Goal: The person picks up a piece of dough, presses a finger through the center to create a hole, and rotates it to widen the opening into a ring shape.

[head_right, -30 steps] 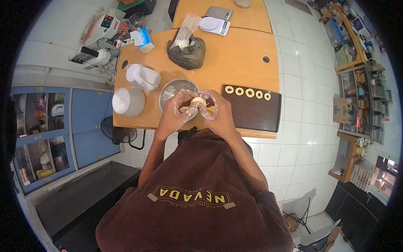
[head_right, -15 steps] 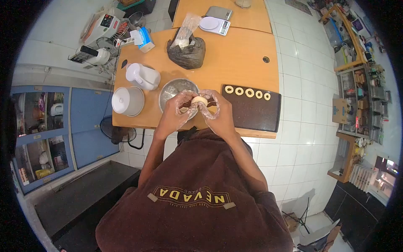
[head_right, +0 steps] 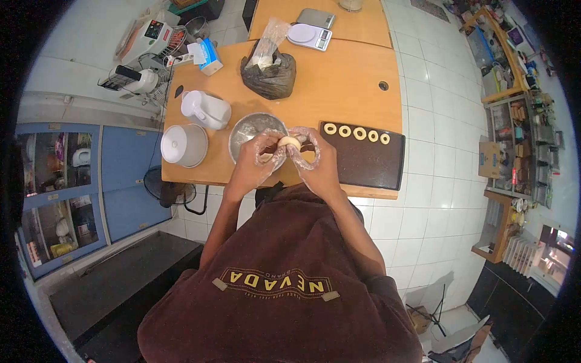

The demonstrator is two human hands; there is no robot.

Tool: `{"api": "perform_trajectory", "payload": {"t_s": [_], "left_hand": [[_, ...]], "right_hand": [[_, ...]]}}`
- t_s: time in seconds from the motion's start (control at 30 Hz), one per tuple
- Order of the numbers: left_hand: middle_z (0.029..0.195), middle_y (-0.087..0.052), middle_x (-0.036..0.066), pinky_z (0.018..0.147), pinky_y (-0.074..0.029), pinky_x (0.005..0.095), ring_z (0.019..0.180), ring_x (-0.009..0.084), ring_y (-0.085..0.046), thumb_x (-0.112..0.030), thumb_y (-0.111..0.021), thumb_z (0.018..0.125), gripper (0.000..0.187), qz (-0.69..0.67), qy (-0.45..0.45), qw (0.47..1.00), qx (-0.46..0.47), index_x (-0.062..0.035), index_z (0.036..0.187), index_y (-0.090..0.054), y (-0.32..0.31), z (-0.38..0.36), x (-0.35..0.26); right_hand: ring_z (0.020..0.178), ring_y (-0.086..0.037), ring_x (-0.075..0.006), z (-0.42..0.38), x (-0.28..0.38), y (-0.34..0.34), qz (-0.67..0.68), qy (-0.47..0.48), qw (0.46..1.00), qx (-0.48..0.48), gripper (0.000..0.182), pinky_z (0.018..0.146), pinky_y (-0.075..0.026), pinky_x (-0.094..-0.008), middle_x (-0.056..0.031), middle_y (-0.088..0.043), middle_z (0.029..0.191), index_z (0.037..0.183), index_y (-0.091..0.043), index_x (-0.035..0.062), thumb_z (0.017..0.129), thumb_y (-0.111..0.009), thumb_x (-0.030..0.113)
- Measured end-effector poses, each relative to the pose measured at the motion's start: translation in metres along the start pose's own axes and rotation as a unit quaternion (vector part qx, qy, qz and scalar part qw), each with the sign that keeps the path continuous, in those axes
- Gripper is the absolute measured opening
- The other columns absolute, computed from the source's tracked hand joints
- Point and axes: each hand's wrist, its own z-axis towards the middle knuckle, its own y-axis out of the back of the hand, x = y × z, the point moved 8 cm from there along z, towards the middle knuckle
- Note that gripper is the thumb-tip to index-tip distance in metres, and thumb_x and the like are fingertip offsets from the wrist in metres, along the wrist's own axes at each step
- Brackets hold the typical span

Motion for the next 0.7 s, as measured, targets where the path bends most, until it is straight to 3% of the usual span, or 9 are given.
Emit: {"api": "perform_trajectory", "payload": {"t_s": [0.33, 0.47, 0.57, 0.7], "left_hand": [[0.099, -0.073, 0.012, 0.087, -0.056, 0.0325, 0.094, 0.0157, -0.070, 0.001, -0.071, 0.089, 0.027, 0.041, -0.015, 0.999, -0.007, 0.0042, 0.115, -0.065, 0.008, 0.003, -0.007], [0.103, -0.072, 0.013, 0.087, -0.056, 0.0326, 0.093, 0.0172, -0.070, 0.001, -0.072, 0.089, 0.026, 0.013, -0.016, 1.000, -0.024, 0.0055, 0.114, -0.066, 0.008, 0.002, -0.004], [0.099, -0.072, 0.016, 0.083, -0.057, 0.0347, 0.089, 0.0242, -0.073, 0.002, -0.073, 0.086, 0.028, 0.019, -0.021, 0.999, -0.031, 0.0030, 0.113, -0.063, 0.001, 0.001, -0.002], [0.103, -0.071, 0.016, 0.086, -0.057, 0.0343, 0.092, 0.0239, -0.072, 0.004, -0.071, 0.087, 0.031, 0.022, -0.044, 0.998, -0.026, 0.0030, 0.116, -0.061, -0.006, 0.000, -0.001]], "right_hand": [[0.096, -0.071, -0.0222, 0.001, 0.011, -0.002, -0.072, 0.009, 0.996, 0.047, 0.036, 0.088, -0.054, -0.0336, -0.0154, -0.073, 0.108, 0.122, -0.065, 0.0008, 0.087, -0.073, -0.001], [0.098, -0.070, -0.0210, 0.003, 0.007, -0.001, -0.036, -0.004, 0.999, 0.030, 0.037, 0.088, -0.054, -0.0333, -0.0143, -0.073, 0.109, 0.123, -0.065, 0.0014, 0.087, -0.073, 0.000], [0.099, -0.070, -0.0203, 0.003, 0.003, 0.001, -0.014, -0.009, 1.000, 0.015, 0.038, 0.088, -0.054, -0.0332, -0.0141, -0.073, 0.110, 0.124, -0.064, 0.0017, 0.087, -0.074, 0.001], [0.098, -0.070, -0.0201, 0.004, 0.006, 0.000, -0.019, 0.013, 0.999, 0.022, 0.037, 0.088, -0.054, -0.0334, -0.0143, -0.073, 0.109, 0.124, -0.065, 0.0016, 0.089, -0.074, 0.002]]}}
